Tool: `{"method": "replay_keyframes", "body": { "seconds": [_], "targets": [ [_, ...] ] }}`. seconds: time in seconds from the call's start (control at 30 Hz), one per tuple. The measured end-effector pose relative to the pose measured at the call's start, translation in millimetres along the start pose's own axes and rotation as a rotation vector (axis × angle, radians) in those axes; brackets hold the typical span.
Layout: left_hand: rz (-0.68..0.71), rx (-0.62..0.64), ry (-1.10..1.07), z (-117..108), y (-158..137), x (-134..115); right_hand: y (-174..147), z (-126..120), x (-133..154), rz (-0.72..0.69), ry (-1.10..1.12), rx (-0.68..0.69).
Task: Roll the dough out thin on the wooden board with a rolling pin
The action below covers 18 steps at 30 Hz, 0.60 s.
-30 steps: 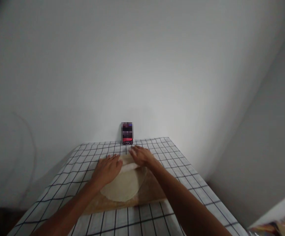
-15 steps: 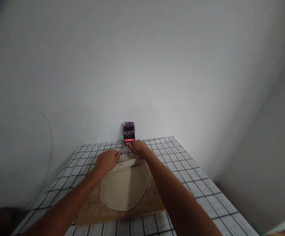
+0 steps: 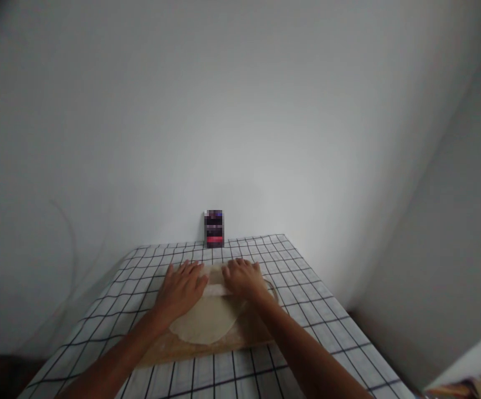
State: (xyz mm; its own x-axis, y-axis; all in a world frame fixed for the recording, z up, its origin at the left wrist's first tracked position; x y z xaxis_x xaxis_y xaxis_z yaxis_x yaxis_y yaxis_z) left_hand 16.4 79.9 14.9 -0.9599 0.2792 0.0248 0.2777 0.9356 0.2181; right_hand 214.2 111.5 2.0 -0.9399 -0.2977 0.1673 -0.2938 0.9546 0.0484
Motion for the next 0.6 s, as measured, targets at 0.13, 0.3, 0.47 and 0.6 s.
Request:
{"method": "replay_keyframes", "body": {
  "seconds": [0.13,0.3,0.47,0.6],
  "targets": [
    [0.036,-0.043,-0.010,0.6,-17.6,-6.2,-48.2,-2.3,17.5,0.027,0.002,-0.092],
    [0.122,-0.069,-0.045,-2.2,-51.9,-4.2,-102.4,3.1,49.3,0.076,0.046,-0.101],
    [0.199,-0.145,-0.033,-0.1,-92.9,1.3,-135.7,29.2,62.0,-0.011,0.031,-0.200],
    [0.181,-0.110,-0.041,-3.1,-88.4,-1.7,-124.0,26.5,50.9,-0.044,0.032,-0.208]
  ]
}}
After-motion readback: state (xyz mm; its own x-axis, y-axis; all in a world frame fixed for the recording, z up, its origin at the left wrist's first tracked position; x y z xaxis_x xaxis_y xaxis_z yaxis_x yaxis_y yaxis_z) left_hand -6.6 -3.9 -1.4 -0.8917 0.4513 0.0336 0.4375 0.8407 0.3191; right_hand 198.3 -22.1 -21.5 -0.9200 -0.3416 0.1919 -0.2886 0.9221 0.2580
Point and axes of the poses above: each hand's wrist, its own y-axis towards the middle knuckle, its own z-axis out of the palm, x = y × z, the point moved 1 cm from there along y, towards the middle knuckle, and after that the axes turned 9 degrees about x, right-handed, at the moved point
